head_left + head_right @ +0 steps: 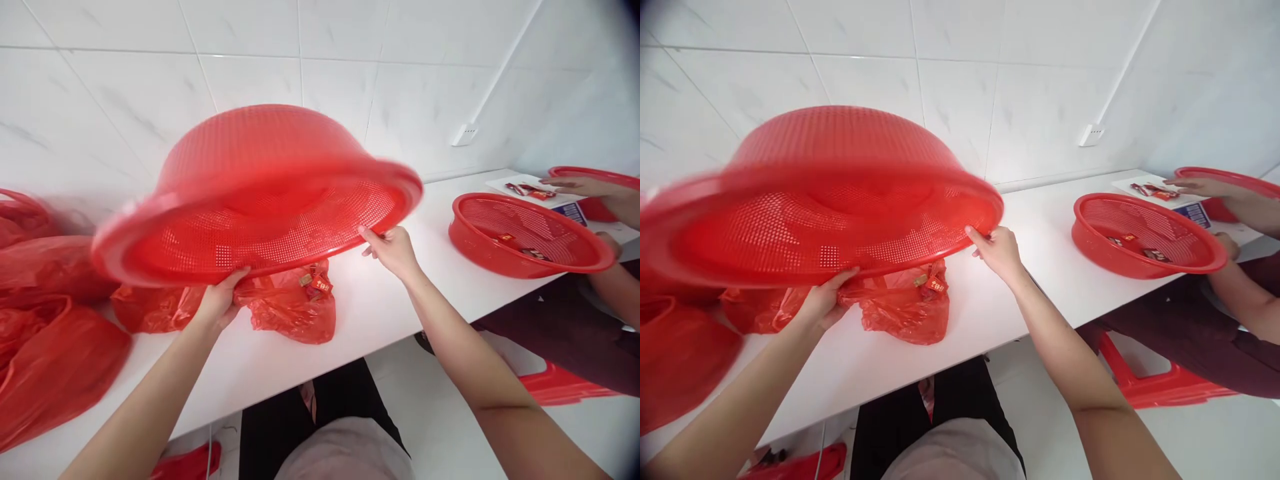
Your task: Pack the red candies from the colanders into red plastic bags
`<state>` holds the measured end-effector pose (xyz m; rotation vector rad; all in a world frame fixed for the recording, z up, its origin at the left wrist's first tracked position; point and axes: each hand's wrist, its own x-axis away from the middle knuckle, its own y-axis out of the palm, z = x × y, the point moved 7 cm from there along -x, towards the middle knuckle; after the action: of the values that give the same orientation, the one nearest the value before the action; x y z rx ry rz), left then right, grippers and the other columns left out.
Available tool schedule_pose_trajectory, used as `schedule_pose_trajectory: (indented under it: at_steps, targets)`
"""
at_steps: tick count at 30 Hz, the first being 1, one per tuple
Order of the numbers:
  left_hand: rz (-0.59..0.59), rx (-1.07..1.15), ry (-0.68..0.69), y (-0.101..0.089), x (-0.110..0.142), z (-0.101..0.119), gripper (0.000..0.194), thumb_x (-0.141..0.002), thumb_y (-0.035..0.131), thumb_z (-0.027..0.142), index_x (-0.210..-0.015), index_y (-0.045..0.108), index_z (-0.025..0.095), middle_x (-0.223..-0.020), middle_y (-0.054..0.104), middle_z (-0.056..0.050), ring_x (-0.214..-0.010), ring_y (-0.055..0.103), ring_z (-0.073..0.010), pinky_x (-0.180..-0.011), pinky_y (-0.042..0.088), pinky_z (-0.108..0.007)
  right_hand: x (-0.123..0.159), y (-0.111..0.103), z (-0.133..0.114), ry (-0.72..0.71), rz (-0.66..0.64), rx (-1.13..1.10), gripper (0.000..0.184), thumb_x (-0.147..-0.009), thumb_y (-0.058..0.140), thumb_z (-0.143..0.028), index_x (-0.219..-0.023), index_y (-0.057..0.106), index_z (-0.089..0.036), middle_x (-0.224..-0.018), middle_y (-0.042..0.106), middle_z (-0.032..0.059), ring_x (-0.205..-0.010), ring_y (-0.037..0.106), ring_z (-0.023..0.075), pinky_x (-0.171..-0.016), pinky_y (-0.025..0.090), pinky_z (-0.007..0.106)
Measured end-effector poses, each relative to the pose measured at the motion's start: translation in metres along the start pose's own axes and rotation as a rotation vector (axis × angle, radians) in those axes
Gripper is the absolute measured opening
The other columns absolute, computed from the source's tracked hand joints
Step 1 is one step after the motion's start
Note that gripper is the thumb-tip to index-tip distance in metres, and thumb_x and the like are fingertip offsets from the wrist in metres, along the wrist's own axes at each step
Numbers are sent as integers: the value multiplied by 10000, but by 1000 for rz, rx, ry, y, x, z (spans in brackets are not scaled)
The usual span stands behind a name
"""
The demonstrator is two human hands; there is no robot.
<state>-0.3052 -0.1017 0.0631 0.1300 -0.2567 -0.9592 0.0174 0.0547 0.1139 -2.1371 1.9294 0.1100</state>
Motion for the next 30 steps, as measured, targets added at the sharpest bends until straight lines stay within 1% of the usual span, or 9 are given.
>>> schedule_pose_trajectory:
  at_steps: [4, 7, 9, 12, 15, 18, 24, 27, 30]
  targets:
    - [-96, -5, -67, 7, 1, -2, 401, -640, 789, 114, -1024, 681, 155, -954, 727, -87, -793, 696, -192, -693, 568, -274, -22, 0, -9, -92, -33, 146, 340, -782, 677, -470, -656, 652, -156, -556, 636, 28, -456, 610, 158, -386, 391, 223]
    - [-175, -100, -83, 11, 8, 1, 671, -623, 805, 133, -1258, 597, 195, -1028, 725, -77, -792, 699, -161, -717, 554, -244, -39, -33, -1, 47, 96, -71, 248, -771, 708, -348, -680, 622, -135, -552, 622, 24, -424, 580, 142, -417, 488, 251]
    - [-200, -213, -85, 11, 11, 2, 770, -661, 791, 182, -1372, 501, 230, -1063, 713, -65, -786, 692, -145, -731, 549, -244, -47, -61, 12, 184, 171, -227, 228, -757, 716, -282, -659, 559, -148, -453, 523, -25, -393, 536, 125, -472, 550, 286]
    - [-228, -306, -98, 8, 11, -2, 755, -711, 763, 226, -1404, 464, 251, -1046, 702, -54, -794, 682, -147, -741, 545, -251, -54, -94, 30, 361, 216, -394, 259, -772, 666, -231, -621, 459, -191, -348, 322, -94, -424, 545, 133, -581, 594, 307]
    - [-248, -304, -119, 7, 8, -7, 720, -748, 727, 201, -1409, 449, 271, -999, 698, -38, -782, 672, -134, -734, 540, -236, -50, -120, 40, 404, 303, -536, 235, -783, 596, -193, -622, 426, -208, -351, 286, -95, -511, 588, 138, -677, 596, 297]
    - [-251, -319, -137, 6, 7, -8, 700, -767, 701, 192, -1409, 440, 285, -963, 692, -29, -755, 663, -127, -716, 537, -231, -27, -141, 48, 399, 347, -574, 255, -754, 611, -173, -615, 401, -214, -372, 290, -105, -456, 514, 105, -703, 591, 300]
    - [-258, -418, -103, 1, 9, 0, 712, -728, 686, 250, -1399, 448, 252, -1114, 663, -49, -855, 655, -157, -765, 532, -265, 58, -187, 76, 459, 335, -596, 399, -753, 684, -245, -556, 338, -224, -316, 225, -127, -298, 249, 48, -639, 591, 291]
    - [-307, -542, -57, 4, 12, 3, 684, -698, 621, 229, -1368, 482, 231, -932, 663, -9, -635, 579, -127, -588, 479, -243, 86, -190, 92, 518, 400, -573, 387, -769, 682, -249, -559, 359, -224, -319, 291, -104, -331, 387, 82, -663, 604, 317]
    - [-340, -698, 9, 7, 19, 8, 681, -707, 571, 222, -1379, 466, 238, -688, 565, 48, -494, 451, -109, -482, 377, -226, 98, -166, 102, 503, 451, -558, 273, -801, 682, -351, -673, 485, -212, -457, 510, -46, -529, 608, 142, -690, 604, 320]
